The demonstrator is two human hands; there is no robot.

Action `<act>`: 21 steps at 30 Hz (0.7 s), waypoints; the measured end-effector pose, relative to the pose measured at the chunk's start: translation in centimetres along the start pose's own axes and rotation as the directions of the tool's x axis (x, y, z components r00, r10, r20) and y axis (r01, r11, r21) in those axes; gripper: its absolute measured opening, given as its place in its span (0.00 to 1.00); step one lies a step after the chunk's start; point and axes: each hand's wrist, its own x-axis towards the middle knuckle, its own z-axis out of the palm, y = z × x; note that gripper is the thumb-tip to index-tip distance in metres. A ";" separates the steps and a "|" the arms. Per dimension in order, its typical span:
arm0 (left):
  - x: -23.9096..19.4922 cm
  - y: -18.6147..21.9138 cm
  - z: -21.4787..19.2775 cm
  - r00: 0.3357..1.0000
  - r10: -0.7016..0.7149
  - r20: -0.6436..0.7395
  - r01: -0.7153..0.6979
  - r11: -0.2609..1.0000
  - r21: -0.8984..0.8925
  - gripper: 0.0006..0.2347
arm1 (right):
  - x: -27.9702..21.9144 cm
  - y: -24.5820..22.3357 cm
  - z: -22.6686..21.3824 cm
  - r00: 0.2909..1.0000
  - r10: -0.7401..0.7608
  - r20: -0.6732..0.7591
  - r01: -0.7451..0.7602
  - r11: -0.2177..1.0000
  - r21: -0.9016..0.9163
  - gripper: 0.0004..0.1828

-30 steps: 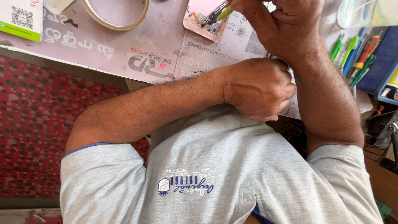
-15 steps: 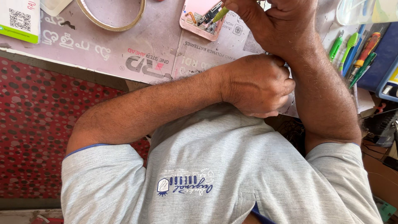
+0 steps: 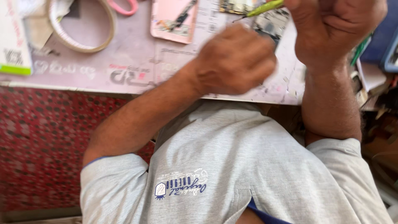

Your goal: The person cleans a small black component with a green toothbrush, then uses a green pen-like tool to work on the internal connectors of a disassembled smartphone. The person repeatedly probes and adjusts the phone's internal parts on a cluttered workbench.

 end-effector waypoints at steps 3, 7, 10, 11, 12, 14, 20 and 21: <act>-0.4 -0.9 -0.7 0.994 -0.106 0.009 0.105 0.992 0.073 0.05 | -2.4 -0.1 -1.5 0.992 0.022 -0.127 -0.019 1.000 0.024 0.14; -0.2 -1.4 -0.1 0.962 -0.227 0.151 0.210 0.970 0.119 0.08 | -4.9 -1.6 -2.1 0.989 0.049 -0.138 -0.039 0.996 0.078 0.13; -0.1 -1.5 -0.6 0.947 -0.220 0.235 0.205 0.975 0.085 0.09 | -5.5 -2.4 -1.5 0.987 0.067 -0.145 -0.044 0.987 0.156 0.11; 0.0 -1.5 -0.8 0.943 -0.212 0.255 0.200 0.977 0.071 0.09 | -5.6 -2.5 -1.3 0.983 0.082 -0.162 -0.051 0.981 0.186 0.11; 0.0 -1.4 -0.9 0.939 -0.206 0.274 0.199 0.979 0.053 0.09 | -5.8 -2.7 -1.1 0.980 0.096 -0.175 -0.061 0.978 0.198 0.10; 0.1 -1.5 -1.1 0.939 -0.191 0.287 0.191 0.981 0.030 0.08 | -6.0 -2.9 -0.9 0.973 0.121 -0.199 -0.079 0.975 0.207 0.09; 1.2 -1.4 -1.4 0.954 -0.148 0.260 0.147 0.989 0.021 0.08 | -6.4 -2.7 -0.5 0.966 0.154 -0.208 -0.128 0.983 0.135 0.06; 1.4 -1.4 -1.3 0.955 -0.143 0.260 0.144 0.989 0.014 0.07 | -6.4 -2.6 -0.5 0.966 0.154 -0.208 -0.131 0.984 0.121 0.06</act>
